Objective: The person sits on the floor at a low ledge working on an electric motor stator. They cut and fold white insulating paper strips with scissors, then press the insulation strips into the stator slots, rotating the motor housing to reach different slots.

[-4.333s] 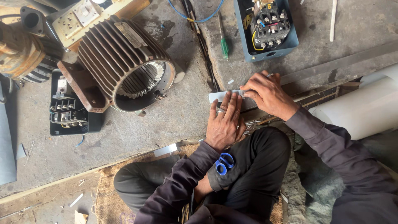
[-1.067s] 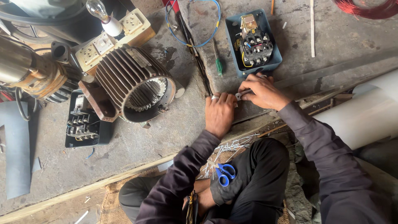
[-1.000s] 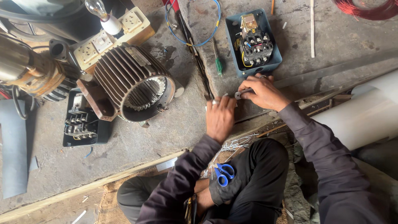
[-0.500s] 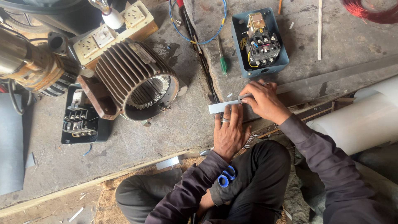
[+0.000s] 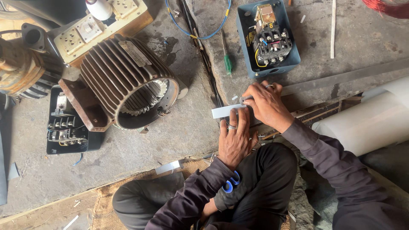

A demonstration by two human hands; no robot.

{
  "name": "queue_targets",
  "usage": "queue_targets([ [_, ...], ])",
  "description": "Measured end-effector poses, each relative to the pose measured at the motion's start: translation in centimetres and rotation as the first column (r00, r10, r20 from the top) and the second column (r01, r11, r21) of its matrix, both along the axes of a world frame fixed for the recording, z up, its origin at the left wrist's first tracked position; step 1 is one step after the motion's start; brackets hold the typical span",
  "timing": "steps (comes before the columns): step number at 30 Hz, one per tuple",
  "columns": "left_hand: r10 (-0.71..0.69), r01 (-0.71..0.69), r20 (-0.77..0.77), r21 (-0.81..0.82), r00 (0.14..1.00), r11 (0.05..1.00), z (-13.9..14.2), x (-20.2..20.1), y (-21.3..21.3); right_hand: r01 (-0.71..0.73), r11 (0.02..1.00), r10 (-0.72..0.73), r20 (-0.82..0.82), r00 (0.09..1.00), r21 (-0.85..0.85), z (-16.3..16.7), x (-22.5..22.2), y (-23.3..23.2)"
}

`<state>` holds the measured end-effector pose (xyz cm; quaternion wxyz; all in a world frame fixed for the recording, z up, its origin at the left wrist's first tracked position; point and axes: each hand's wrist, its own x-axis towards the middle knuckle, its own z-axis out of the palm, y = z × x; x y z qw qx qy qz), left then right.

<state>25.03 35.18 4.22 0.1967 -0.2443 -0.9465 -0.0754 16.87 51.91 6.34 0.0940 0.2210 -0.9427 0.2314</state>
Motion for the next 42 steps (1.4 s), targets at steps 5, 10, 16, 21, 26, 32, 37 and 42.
queue_targets([
  [5,0.007,-0.007,0.003,0.013,1.0,1.0,-0.1,0.2,0.1,0.01,1.0,-0.01,-0.028,1.0,0.004,-0.4,-0.3,-0.2],
  [10,0.017,-0.016,-0.015,0.025,1.0,1.0,0.2,0.2,0.2,0.016,0.996,-0.009,0.074,0.997,-0.088,-0.1,-1.1,0.2],
  [16,-0.012,0.007,0.044,0.096,0.999,0.995,0.9,0.3,-0.2,-0.029,0.994,0.033,0.037,0.999,-0.105,0.1,-0.3,0.7],
  [21,-0.069,0.045,0.096,0.225,0.993,0.973,1.2,-0.5,-1.8,-0.06,0.994,0.056,-0.045,0.997,-0.094,0.1,0.2,0.6],
  [26,-0.096,0.064,0.118,0.247,0.988,0.967,0.4,-0.6,-2.2,-0.072,0.994,0.069,-0.037,0.997,-0.078,0.0,0.3,0.8],
  [32,-0.072,0.041,0.149,0.199,0.986,0.979,0.0,-0.5,-2.1,-0.088,0.996,0.088,-0.034,0.996,-0.02,-0.1,0.7,1.1],
  [37,-0.086,0.053,0.187,0.175,0.979,0.983,-0.2,-0.7,-2.2,-0.12,0.993,0.12,-0.033,0.992,-0.001,-0.3,1.1,1.4],
  [42,-0.097,0.063,0.182,0.182,0.979,0.981,0.0,-0.7,-2.3,-0.127,0.992,0.127,-0.029,0.991,0.017,0.3,1.4,1.3],
])
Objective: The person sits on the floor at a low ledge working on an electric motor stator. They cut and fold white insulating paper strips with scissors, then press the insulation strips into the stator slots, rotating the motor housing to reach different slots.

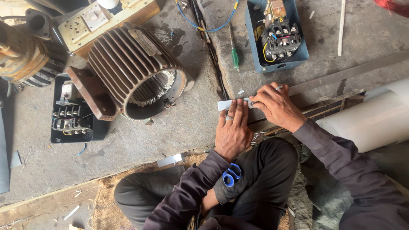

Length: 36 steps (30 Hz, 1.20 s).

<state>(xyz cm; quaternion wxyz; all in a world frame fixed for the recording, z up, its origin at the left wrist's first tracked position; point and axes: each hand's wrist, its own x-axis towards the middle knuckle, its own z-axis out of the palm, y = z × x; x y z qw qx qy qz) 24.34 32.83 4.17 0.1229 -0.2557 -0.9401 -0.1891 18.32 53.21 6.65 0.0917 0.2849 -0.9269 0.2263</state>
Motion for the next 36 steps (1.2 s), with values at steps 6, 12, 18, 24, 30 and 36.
queue_targets([
  [6,-0.001,-0.001,-0.053,-0.028,0.999,1.0,0.3,0.0,-0.2,0.038,0.989,-0.03,0.061,0.998,-0.144,0.3,-1.1,-0.1],
  [12,-0.013,0.014,-0.095,0.012,0.995,1.0,-0.6,0.0,-0.1,0.027,0.997,-0.029,-0.02,0.999,-0.075,-0.7,-0.1,0.0],
  [18,0.019,-0.045,-0.294,-0.082,0.956,0.996,-0.3,-0.2,0.3,0.106,0.978,-0.133,-0.148,0.98,-0.178,2.1,0.5,-1.4],
  [24,-0.054,0.084,-0.336,0.078,0.94,0.993,3.0,3.2,-2.4,0.299,0.722,-0.41,-0.039,0.911,-0.624,3.1,8.1,-4.7],
  [30,-0.071,-0.323,0.419,0.786,0.905,0.528,6.7,9.2,-4.6,0.434,0.247,-0.07,0.431,0.9,-0.866,0.2,16.4,-9.1],
  [36,-0.053,-0.375,0.402,0.888,0.914,0.267,6.4,12.4,-7.1,0.308,0.374,-0.168,0.262,0.95,-0.875,1.3,18.7,-13.6],
])
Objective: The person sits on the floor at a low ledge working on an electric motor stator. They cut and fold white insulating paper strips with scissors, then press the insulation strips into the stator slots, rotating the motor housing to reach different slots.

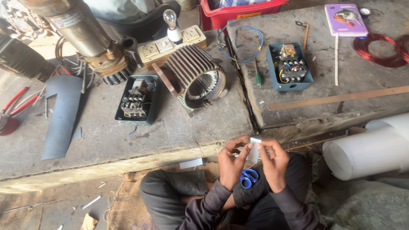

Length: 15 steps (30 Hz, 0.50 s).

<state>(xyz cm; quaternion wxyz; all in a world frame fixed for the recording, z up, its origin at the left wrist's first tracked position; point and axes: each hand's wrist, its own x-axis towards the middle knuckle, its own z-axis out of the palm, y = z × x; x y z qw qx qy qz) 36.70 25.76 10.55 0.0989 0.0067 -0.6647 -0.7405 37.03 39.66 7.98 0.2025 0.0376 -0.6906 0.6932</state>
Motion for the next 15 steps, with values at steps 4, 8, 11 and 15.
queue_targets([
  [4,-0.067,0.071,-0.044,0.092,0.997,0.993,-0.4,1.1,-2.0,0.152,0.898,-0.058,-0.231,0.971,0.414,3.2,1.8,-2.5],
  [8,-0.15,0.158,-0.063,0.156,0.987,0.975,-0.6,2.0,-4.3,0.04,0.917,0.068,-0.254,0.965,0.397,4.9,2.4,-3.9],
  [11,-0.171,0.184,-0.097,0.142,0.98,0.973,-0.7,2.3,-5.7,-0.051,0.923,0.141,-0.21,0.968,0.381,4.9,2.5,-4.3],
  [15,-0.214,0.237,-0.115,0.255,0.97,0.937,-0.7,2.8,-6.8,-0.201,0.92,0.255,-0.124,0.959,0.336,4.5,2.7,-4.7],
])
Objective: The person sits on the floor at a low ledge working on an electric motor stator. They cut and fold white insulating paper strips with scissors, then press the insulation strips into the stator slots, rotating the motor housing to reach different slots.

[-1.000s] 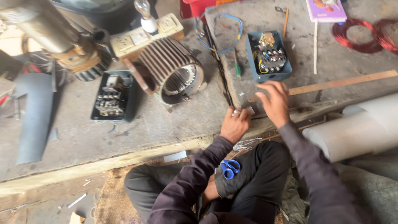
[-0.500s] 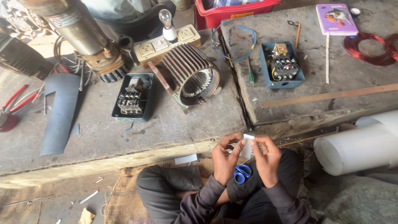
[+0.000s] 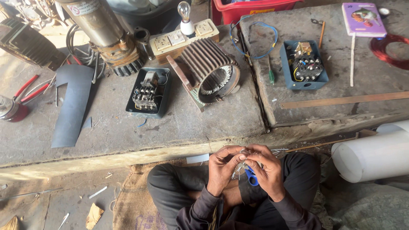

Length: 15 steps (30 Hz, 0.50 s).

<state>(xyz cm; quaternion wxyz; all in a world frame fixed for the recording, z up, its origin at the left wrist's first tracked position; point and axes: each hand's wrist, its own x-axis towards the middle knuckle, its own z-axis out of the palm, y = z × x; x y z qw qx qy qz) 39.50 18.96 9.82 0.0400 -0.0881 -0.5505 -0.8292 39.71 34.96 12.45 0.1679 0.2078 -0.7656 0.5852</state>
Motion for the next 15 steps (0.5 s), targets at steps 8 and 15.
queue_targets([
  [8,0.069,-0.072,-0.029,-0.142,0.997,0.987,0.0,1.2,-1.9,-0.015,0.991,0.05,0.262,0.964,-0.134,0.4,0.7,-0.8],
  [15,0.046,-0.044,0.012,-0.15,0.999,0.988,-0.8,1.2,-3.1,-0.009,1.0,0.008,0.178,0.984,0.003,0.7,0.4,-1.5],
])
